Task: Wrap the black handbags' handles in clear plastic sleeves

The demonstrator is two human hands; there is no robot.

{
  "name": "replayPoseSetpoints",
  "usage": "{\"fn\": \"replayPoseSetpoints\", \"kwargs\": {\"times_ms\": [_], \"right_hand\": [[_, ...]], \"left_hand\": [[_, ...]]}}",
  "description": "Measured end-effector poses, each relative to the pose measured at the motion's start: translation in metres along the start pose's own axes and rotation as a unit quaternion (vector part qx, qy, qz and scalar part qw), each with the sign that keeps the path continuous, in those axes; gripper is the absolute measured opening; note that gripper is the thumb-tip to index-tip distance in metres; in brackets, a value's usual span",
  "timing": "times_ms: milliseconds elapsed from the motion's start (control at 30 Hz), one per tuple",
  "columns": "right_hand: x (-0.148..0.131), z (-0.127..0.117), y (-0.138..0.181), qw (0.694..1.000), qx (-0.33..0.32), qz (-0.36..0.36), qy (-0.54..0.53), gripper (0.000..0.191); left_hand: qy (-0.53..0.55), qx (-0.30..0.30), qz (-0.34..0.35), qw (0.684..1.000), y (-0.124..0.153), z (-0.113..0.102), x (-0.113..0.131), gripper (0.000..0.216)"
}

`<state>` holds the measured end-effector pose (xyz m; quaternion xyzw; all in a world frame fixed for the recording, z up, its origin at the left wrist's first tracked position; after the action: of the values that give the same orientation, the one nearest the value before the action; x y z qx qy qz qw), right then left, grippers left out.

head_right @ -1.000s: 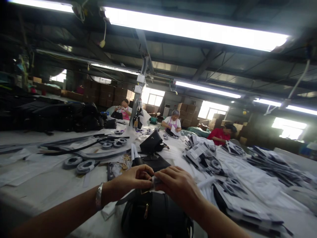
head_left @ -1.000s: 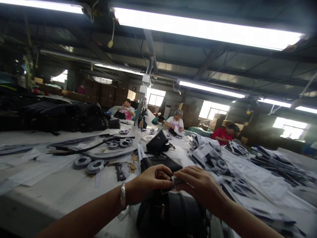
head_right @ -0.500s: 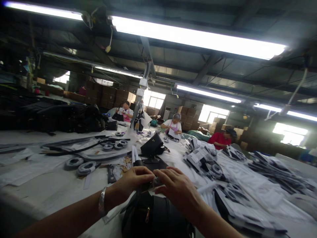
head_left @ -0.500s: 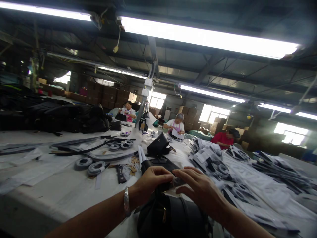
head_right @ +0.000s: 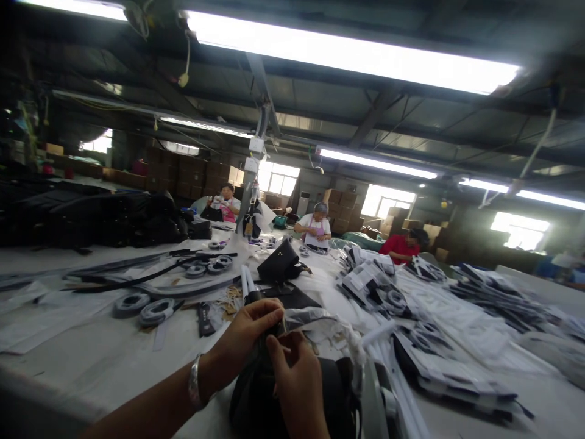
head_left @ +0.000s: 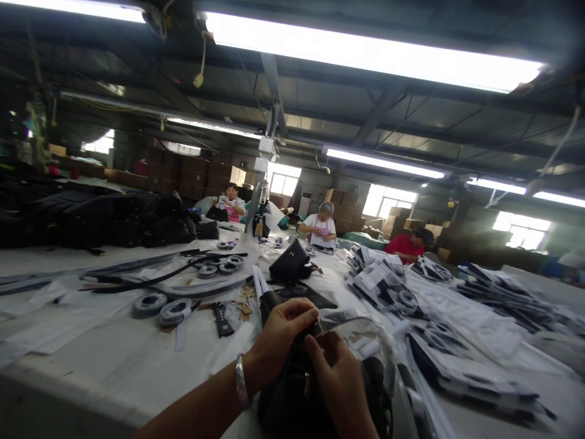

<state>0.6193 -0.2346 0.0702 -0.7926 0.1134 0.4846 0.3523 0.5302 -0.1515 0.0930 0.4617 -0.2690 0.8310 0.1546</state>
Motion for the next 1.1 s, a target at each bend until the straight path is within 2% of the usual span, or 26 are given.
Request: {"fn": "replayPoseSetpoints", "kwargs": {"times_ms": [100, 167, 267, 367, 500, 600, 700, 767, 900, 1100], "right_hand": [[0.009, 0.011, 0.0, 0.994, 0.024, 0.041, -0.103, 0.038], [0.011, 0.017, 0.002, 0.985, 0.043, 0.056, -0.159, 0.038], [0.011, 0.023, 0.004, 0.973, 0.08, 0.065, -0.208, 0.04], [0.01, 0.027, 0.003, 0.965, 0.098, 0.072, -0.232, 0.041], [0.011, 0.03, 0.002, 0.963, 0.106, 0.07, -0.239, 0.043], [0.011, 0.031, 0.002, 0.962, 0.107, 0.067, -0.24, 0.043], [0.01, 0.033, 0.001, 0.96, 0.099, 0.077, -0.252, 0.041], [0.01, 0.033, 0.0, 0.954, 0.1, 0.092, -0.267, 0.04], [0.017, 0.036, 0.0, 0.923, 0.102, 0.129, -0.349, 0.034], [0.015, 0.052, 0.0, 0.843, 0.019, 0.179, -0.506, 0.033]], "left_hand": [[-0.051, -0.011, 0.025, 0.998, -0.005, 0.002, 0.012, 0.02], [-0.109, -0.045, 0.027, 0.993, -0.012, 0.008, 0.021, 0.022], [-0.204, -0.093, 0.008, 0.974, -0.022, 0.017, 0.033, 0.028], [-0.268, -0.114, -0.021, 0.956, -0.029, 0.022, 0.042, 0.034], [-0.235, -0.108, -0.025, 0.966, -0.034, 0.024, 0.046, 0.036], [-0.199, -0.096, -0.059, 0.973, -0.04, 0.019, 0.036, 0.045], [-0.196, -0.156, -0.135, 0.959, -0.041, 0.023, 0.019, 0.052], [-0.181, -0.178, -0.167, 0.953, -0.039, 0.028, 0.016, 0.052], [-0.163, -0.15, -0.172, 0.96, -0.035, 0.037, 0.024, 0.057], [-0.159, -0.117, -0.18, 0.964, -0.025, 0.046, 0.025, 0.057]]}}
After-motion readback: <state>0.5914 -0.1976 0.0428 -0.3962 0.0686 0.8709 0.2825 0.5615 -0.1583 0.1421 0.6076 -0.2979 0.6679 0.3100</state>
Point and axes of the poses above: each hand's wrist, its own y-axis away from the middle knuckle, its own z-axis out of the palm, x = y × z, the point moved 8 cm from there along -y, towards the middle knuckle, and after that the axes turned 6 degrees about x, right-handed, at the moved point
